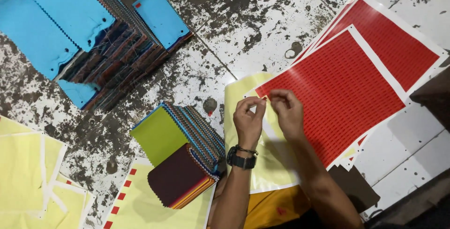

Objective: Applying small red stickers to the top edge of notebook pages as part of an assembly process.

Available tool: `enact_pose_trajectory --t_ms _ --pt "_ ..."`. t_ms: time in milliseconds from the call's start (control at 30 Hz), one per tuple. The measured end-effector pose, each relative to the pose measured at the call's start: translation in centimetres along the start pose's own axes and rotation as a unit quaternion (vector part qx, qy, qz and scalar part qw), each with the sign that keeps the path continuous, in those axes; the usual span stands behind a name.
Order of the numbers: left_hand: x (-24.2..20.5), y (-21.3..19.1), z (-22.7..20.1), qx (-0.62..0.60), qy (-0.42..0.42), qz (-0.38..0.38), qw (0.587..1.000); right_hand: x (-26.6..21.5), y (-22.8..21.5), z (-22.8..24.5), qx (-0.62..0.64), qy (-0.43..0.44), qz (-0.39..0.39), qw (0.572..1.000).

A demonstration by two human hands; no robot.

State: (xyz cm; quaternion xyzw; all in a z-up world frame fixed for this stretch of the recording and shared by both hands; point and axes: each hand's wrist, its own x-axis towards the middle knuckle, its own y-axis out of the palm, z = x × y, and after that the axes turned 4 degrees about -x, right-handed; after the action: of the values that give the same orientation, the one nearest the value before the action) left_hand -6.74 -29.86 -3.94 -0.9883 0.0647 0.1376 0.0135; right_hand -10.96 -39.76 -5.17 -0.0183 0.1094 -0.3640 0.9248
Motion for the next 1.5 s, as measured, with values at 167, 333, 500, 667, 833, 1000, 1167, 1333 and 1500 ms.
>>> enact_pose_trajectory --t_ms 167,333,500,667,833,1000,1167,1333,1500 --pt "-0.3 -0.7 0.9 -0.042 -0.054 -0.038 0.997 1.3 0.3 0.8 -0.225 -0.087 -0.017 0.970" --pt "-0.3 -1.0 0.1 -0.087 -0.058 -0.055 0.993 1.1 1.3 0.0 -0.323 -0.185 -0.032 0.927" --pt "-0.5 -1.3 -2.2 -0.091 -0.041 -0.004 0.995 0.6 1.9 -2.4 -0.328 -0.238 -0.141 0.903" --pt "-0.5 -1.6 -4.4 -0.112 -0.054 0.050 0.991 0.2 1.0 -1.0 -0.139 -0.184 -0.049 0.972" --pt "0.1 -1.2 -2.9 -0.139 -0.065 0.061 0.986 0.8 0.1 -1.3 -0.072 -0.113 0.026 0.991" --pt "-0.1 -1.2 -1.9 -0.147 -0.043 -0.010 0.988 1.0 1.4 1.8 -0.267 -0.095 -0.019 0.959" --pt "-0.1 -1.1 -1.6 -0.151 -0.031 -0.041 0.987 1.1 2.5 -0.9 -0.342 -0.227 -0.090 0.907" --pt "0.2 -1.7 -0.8 -0.132 0.015 -0.039 0.990 0.1 2.7 -0.1 -0.332 -0.269 -0.151 0.891" --pt "0.6 -1.8 -2.6 -0.124 0.049 0.045 0.990 1.2 1.0 -2.0 -0.032 -0.161 0.033 0.986"
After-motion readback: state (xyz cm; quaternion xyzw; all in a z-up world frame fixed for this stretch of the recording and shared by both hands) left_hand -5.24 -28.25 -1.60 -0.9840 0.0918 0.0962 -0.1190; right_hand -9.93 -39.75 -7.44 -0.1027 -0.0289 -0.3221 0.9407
